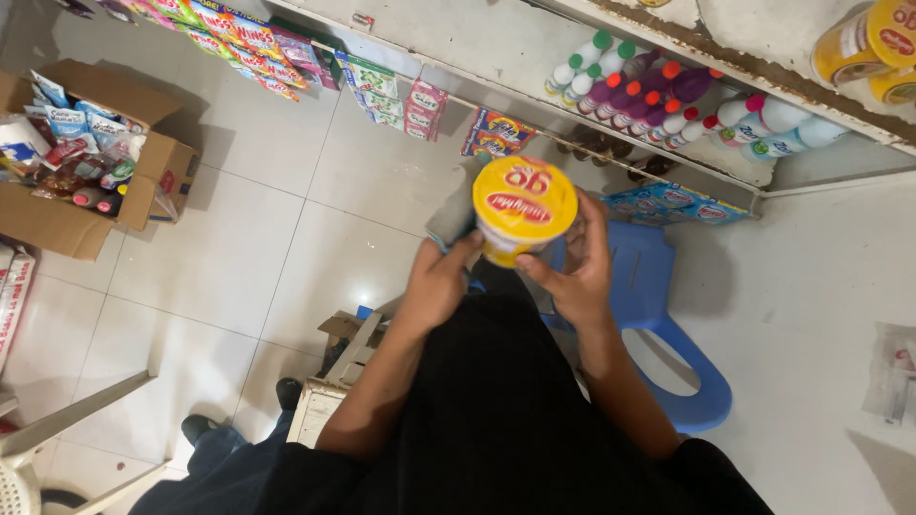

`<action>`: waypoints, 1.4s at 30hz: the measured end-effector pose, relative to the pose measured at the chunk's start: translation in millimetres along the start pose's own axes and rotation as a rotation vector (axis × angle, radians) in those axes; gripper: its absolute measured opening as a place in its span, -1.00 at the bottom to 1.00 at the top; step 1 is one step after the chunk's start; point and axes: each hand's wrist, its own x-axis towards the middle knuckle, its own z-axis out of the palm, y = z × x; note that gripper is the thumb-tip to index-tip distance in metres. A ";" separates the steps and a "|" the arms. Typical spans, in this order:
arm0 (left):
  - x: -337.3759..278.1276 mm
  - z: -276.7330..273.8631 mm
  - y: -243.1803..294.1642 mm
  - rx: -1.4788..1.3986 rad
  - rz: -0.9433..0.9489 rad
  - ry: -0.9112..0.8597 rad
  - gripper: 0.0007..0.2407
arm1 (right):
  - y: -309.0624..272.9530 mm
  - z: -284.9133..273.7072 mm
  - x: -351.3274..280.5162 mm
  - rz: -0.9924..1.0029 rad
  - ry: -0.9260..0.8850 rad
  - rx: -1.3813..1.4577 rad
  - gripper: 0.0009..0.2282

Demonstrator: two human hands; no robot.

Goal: Wiping a cup of noodles with a cloth and placing it on a grocery store shelf.

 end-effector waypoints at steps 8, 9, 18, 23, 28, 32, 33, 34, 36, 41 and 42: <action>-1.3 24.7 27.3 -0.063 0.127 -0.059 -0.62 | 4.5 -3.9 2.3 0.121 0.017 0.124 -0.13; 0.3 28.2 29.9 -0.072 0.134 -0.062 -0.62 | 3.9 -3.6 6.3 0.103 0.035 0.098 -0.12; 5.9 53.6 34.0 -0.120 0.081 0.062 -0.53 | -1.5 -20.7 27.1 -0.042 -0.017 0.068 -0.05; 14.3 63.7 9.3 -0.240 0.158 0.129 -0.56 | 12.1 -43.3 30.5 -0.005 -0.122 0.192 -0.05; 19.2 78.5 0.8 -0.306 0.154 0.102 -0.56 | 56.0 -73.9 7.7 0.185 -0.232 0.317 -0.08; 22.3 82.6 -0.4 -0.251 0.182 0.123 -0.58 | 49.1 -73.7 15.5 0.197 -0.216 0.252 -0.10; 20.9 84.1 7.5 -0.241 0.197 0.149 -0.57 | 41.9 -70.5 20.1 0.170 -0.213 0.182 -0.07; 16.0 87.3 27.4 -0.245 0.203 0.159 -0.57 | 32.8 -69.0 27.8 0.168 -0.226 0.183 -0.07; 6.5 92.3 67.8 -0.049 0.308 0.135 -0.55 | 14.8 -64.2 44.1 0.114 -0.287 -0.042 -0.03; 1.2 90.9 77.3 0.405 0.371 0.160 -0.50 | -1.0 -53.7 58.2 0.013 -0.372 -0.224 -0.10; 0.4 90.9 80.5 0.551 0.379 0.165 -0.47 | -4.1 -51.7 63.1 -0.053 -0.399 -0.326 -0.12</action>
